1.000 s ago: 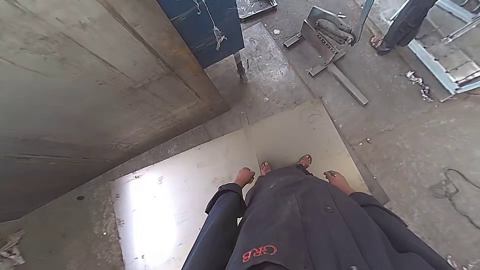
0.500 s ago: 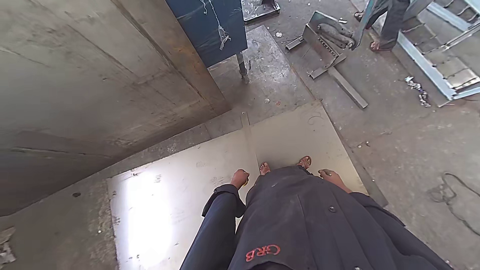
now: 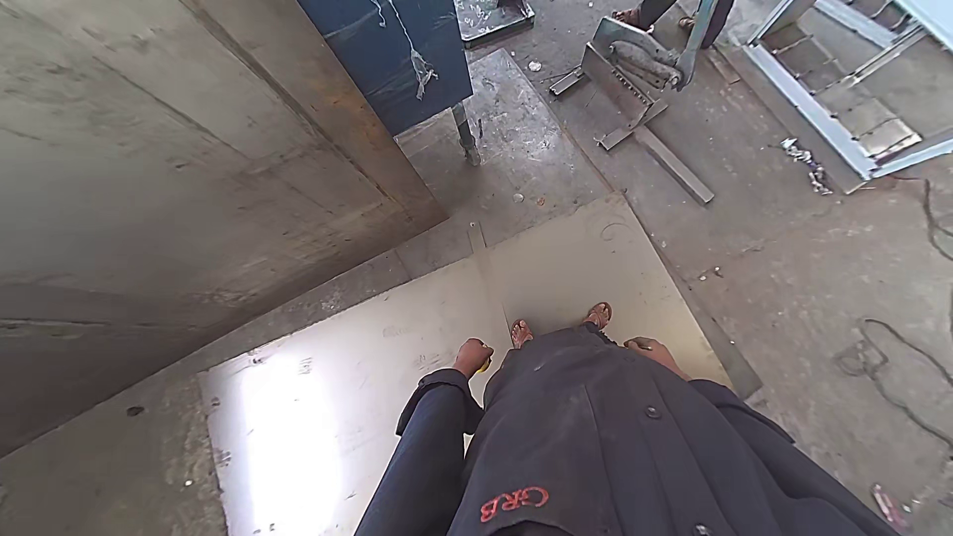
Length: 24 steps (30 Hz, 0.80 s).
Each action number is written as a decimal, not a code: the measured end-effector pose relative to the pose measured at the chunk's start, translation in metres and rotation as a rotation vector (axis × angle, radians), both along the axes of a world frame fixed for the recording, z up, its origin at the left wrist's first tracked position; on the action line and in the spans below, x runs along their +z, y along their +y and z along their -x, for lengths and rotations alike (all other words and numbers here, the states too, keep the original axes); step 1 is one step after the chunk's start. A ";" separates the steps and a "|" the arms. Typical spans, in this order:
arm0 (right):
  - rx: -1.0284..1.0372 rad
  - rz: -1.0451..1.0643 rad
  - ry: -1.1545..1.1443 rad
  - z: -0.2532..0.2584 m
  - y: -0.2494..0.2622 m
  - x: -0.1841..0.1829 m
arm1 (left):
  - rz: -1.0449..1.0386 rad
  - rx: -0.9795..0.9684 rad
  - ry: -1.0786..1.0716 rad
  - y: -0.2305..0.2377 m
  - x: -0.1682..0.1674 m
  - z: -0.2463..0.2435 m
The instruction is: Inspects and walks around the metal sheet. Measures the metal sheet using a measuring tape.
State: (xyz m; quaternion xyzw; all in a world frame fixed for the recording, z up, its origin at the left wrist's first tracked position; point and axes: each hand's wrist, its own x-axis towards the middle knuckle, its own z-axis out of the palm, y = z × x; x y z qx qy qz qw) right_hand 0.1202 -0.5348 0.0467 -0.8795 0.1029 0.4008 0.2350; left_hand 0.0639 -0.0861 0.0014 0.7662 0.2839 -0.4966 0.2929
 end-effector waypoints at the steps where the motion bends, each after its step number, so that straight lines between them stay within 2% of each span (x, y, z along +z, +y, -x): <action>1: -0.005 0.006 -0.002 0.002 -0.001 0.000 | -0.003 -0.006 0.003 0.000 0.001 -0.001; 7: -0.090 0.009 0.006 0.010 -0.001 -0.002 | 0.001 -0.035 0.006 -0.004 0.002 -0.006; 18: -0.073 -0.119 -0.026 0.006 0.001 -0.004 | -0.001 -0.031 -0.016 -0.004 0.004 -0.012; 24: -0.035 -0.121 -0.022 0.001 0.000 -0.004 | -0.006 -0.062 0.001 -0.005 0.003 -0.008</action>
